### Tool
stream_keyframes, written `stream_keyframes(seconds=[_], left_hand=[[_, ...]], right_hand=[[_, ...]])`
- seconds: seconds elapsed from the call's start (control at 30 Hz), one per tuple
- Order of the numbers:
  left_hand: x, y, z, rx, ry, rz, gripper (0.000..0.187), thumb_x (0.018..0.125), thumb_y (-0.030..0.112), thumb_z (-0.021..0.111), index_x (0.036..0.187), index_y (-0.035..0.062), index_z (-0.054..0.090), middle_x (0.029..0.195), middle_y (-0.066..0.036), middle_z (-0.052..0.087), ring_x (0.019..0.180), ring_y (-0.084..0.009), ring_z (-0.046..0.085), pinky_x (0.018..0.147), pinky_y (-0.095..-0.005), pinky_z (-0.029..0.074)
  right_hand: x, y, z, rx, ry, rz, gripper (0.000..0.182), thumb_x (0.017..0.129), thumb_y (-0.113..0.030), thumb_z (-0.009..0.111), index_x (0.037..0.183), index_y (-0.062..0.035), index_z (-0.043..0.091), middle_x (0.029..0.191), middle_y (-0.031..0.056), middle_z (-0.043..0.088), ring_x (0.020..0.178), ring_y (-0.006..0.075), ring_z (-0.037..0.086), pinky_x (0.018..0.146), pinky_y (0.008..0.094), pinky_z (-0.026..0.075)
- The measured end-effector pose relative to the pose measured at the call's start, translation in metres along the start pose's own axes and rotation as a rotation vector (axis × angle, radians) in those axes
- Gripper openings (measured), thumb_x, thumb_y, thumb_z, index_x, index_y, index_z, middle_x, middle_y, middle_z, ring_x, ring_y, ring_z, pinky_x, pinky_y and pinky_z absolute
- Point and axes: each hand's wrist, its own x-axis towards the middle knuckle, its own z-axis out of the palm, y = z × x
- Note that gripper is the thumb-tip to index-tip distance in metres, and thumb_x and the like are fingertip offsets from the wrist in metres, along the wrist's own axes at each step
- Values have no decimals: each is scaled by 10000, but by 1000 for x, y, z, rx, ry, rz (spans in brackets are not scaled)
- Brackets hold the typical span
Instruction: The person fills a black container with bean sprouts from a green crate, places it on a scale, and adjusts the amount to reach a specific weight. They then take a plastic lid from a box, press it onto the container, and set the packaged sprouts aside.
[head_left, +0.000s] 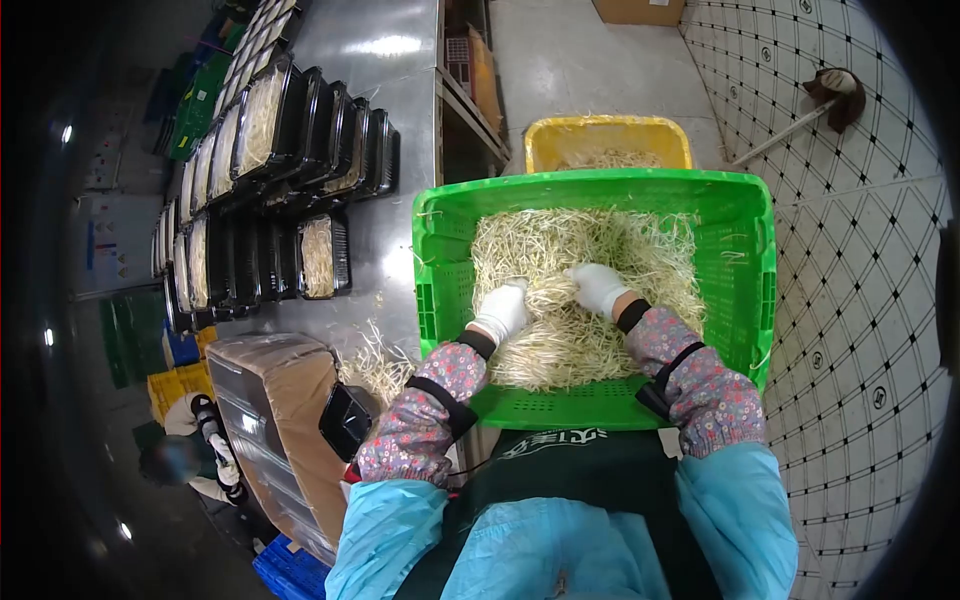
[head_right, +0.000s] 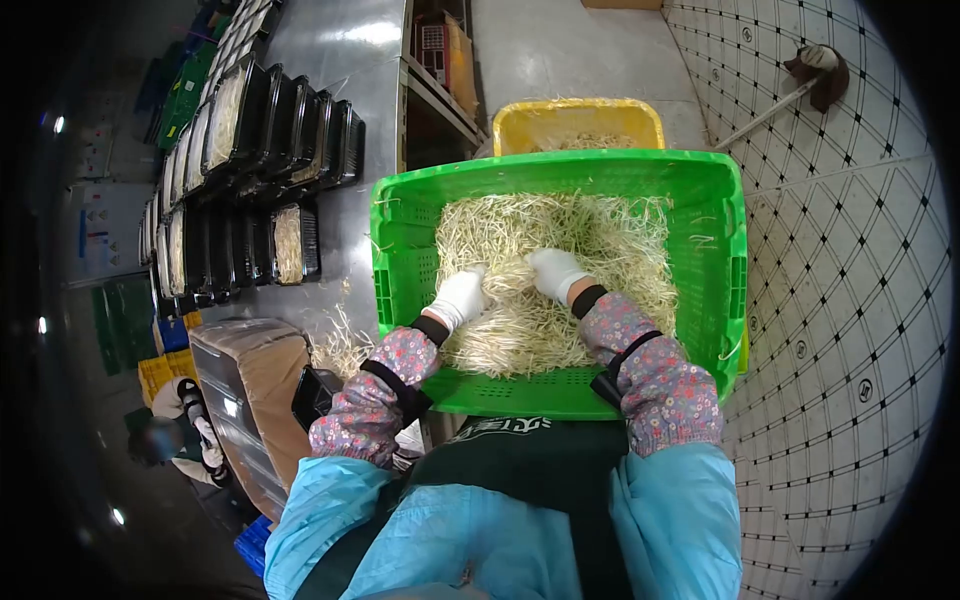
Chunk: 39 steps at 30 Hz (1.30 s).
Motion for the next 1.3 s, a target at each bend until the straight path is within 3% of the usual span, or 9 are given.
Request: stream_keyframes(seconds=[0.07,0.2,0.27,0.3,0.4,0.5,0.67,0.97,1.3], left_hand=[[-23,-1,-5,36,110,62,238,765,105,667,986,35,615,963,-226,671,871,-393,678,778,-454,554],[-47,-12,6,62,39,51,569,722,240,784,1220,58,576,1126,-214,620,994,-396,635,857,-453,531],[-54,-4,15,38,302,323,651,740,193,747,1330,54,509,1094,-181,590,1039,-359,606,847,-444,521],[-61,12,-3,28,99,199,796,752,211,752,1448,51,400,1273,-201,541,1201,-367,526,967,-432,476],[-72,2,4,-29,225,137,853,759,228,774,1485,43,365,1414,-233,480,1302,-388,470,1084,-414,408],[-112,-10,-16,-425,304,66,610,845,204,712,1388,20,501,1362,-229,550,1273,-349,529,1083,-369,412],[-188,-5,-60,-915,667,-59,306,924,74,650,1227,28,653,1134,-125,696,1001,-161,668,918,-277,507],[-330,-94,-38,-1138,1332,-483,301,984,91,597,1262,-23,610,1191,-134,676,1026,-204,669,911,-299,521],[-405,-152,14,-826,1618,-712,412,982,102,588,1369,-22,520,1373,-162,566,1270,-238,531,1064,-358,410]], right_hand=[[-6,13,-38,-3,9,42,256,816,-121,629,1058,-98,709,961,150,697,908,342,676,843,428,539],[-3,21,-67,331,207,97,233,806,-178,658,1011,-84,718,897,168,697,863,356,668,811,426,529],[9,-7,-68,295,281,-30,244,809,-158,652,1034,-83,712,934,172,693,857,350,662,804,429,525],[17,-21,-56,251,141,-42,254,827,-149,614,1065,-85,677,1042,200,663,923,378,642,825,457,518],[24,-46,-17,-58,-239,-143,657,855,-134,573,1483,-78,390,1523,217,380,1355,367,439,1114,391,386],[37,-52,-29,-59,-445,-68,766,875,-201,600,1545,-55,258,1601,203,242,1459,346,291,1195,361,271],[31,-81,-28,128,-156,-56,956,813,-474,724,1516,-1,282,1556,249,306,1426,374,336,1172,402,290],[-60,-155,15,-378,-94,-236,1310,568,-508,886,1558,-63,153,1518,352,236,1387,506,282,1133,610,224],[31,-121,-19,-173,-158,-59,1298,554,-392,878,1547,-8,136,1448,269,433,1329,421,429,1116,454,352]])
